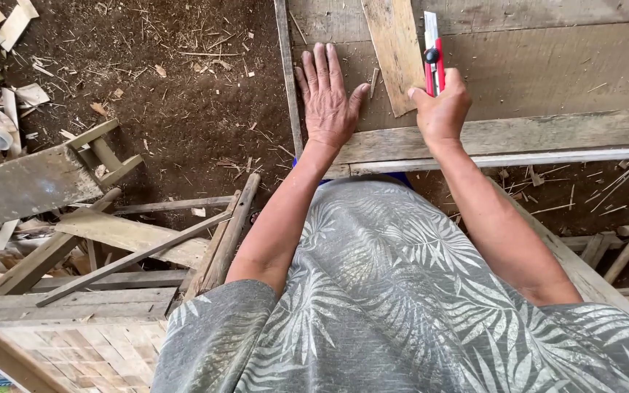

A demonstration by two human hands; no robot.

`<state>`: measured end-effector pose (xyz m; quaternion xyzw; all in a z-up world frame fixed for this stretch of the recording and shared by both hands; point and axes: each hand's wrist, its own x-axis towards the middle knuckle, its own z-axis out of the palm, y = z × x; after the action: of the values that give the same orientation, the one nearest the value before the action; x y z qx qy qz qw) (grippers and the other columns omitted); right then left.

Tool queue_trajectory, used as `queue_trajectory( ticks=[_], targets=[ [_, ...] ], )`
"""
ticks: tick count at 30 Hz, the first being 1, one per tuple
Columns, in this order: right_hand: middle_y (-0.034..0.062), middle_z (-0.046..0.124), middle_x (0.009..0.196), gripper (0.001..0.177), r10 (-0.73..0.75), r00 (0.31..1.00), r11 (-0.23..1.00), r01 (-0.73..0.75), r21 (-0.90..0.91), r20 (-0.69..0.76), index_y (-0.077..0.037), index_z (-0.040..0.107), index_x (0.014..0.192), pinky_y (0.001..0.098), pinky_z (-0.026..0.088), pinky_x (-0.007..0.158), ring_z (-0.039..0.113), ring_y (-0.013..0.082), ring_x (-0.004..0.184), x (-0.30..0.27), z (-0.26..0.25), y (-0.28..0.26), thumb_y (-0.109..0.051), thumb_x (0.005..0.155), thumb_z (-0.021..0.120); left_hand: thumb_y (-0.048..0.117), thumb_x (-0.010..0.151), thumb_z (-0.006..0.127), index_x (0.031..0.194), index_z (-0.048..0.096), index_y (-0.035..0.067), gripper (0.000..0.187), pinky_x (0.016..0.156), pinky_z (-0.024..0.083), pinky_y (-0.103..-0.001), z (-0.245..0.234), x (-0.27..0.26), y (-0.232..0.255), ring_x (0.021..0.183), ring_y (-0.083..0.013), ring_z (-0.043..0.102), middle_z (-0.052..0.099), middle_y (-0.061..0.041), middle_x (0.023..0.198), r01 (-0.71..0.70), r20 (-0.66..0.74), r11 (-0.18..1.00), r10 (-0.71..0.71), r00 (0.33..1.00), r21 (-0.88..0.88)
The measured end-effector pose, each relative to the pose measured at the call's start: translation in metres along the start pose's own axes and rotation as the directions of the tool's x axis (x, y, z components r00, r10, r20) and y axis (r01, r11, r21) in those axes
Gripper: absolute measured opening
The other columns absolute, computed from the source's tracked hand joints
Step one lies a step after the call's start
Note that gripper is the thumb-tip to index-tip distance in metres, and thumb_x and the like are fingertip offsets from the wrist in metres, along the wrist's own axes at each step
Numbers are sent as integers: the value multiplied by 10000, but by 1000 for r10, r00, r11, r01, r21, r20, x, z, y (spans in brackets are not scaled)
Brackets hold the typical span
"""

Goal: Trimming thin wood strips or veneer using a utility knife on a wooden surface

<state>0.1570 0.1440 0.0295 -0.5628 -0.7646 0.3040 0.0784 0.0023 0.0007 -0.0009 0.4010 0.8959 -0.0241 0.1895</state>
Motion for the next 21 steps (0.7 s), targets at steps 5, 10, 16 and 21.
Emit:
queue_trajectory(
  ticks=[5, 10, 16, 21],
  targets=[
    [-79, 595, 700, 383, 131, 982, 989, -140, 55, 137, -171, 586, 756, 300, 413, 557, 454, 93, 611, 11, -24, -16, -269, 750, 957, 839, 1107, 302, 1683, 56, 52, 1005, 1319, 22, -538, -24, 2, 12, 1604, -399, -17, 31, -155, 1753, 14, 63, 996, -19, 998, 83],
    [-63, 528, 663, 291, 307, 855, 823, -459, 335, 419, -150, 582, 815, 199, 313, 356, 449, 24, 456, 28, -42, -16, -100, 820, 869, 562, 1157, 63, 1682, -106, 116, 710, 1345, -113, -545, 24, -7, 44, 1633, -300, -186, -212, -102, 1740, -257, -379, 902, 115, 918, -347],
    [-66, 481, 628, 417, 328, 739, 770, -570, 286, 589, -189, 447, 715, 198, 237, 336, 419, 20, 413, 51, -79, -27, -94, 796, 845, 332, 1192, 183, 1695, 0, 143, 568, 1427, 31, -541, 0, -3, 8, 1695, -286, 28, 4, -88, 1774, -301, -425, 793, 58, 903, -530],
    [-14, 625, 727, 239, 349, 681, 736, -625, 261, 644, -127, 598, 846, 155, 302, 331, 472, -11, 433, 53, -86, -36, -59, 802, 824, 542, 1171, 144, 1684, -39, 66, 723, 1377, 6, -491, -45, 39, 10, 1649, -362, -54, -89, -177, 1735, -47, -92, 976, 28, 995, -212]
  ],
)
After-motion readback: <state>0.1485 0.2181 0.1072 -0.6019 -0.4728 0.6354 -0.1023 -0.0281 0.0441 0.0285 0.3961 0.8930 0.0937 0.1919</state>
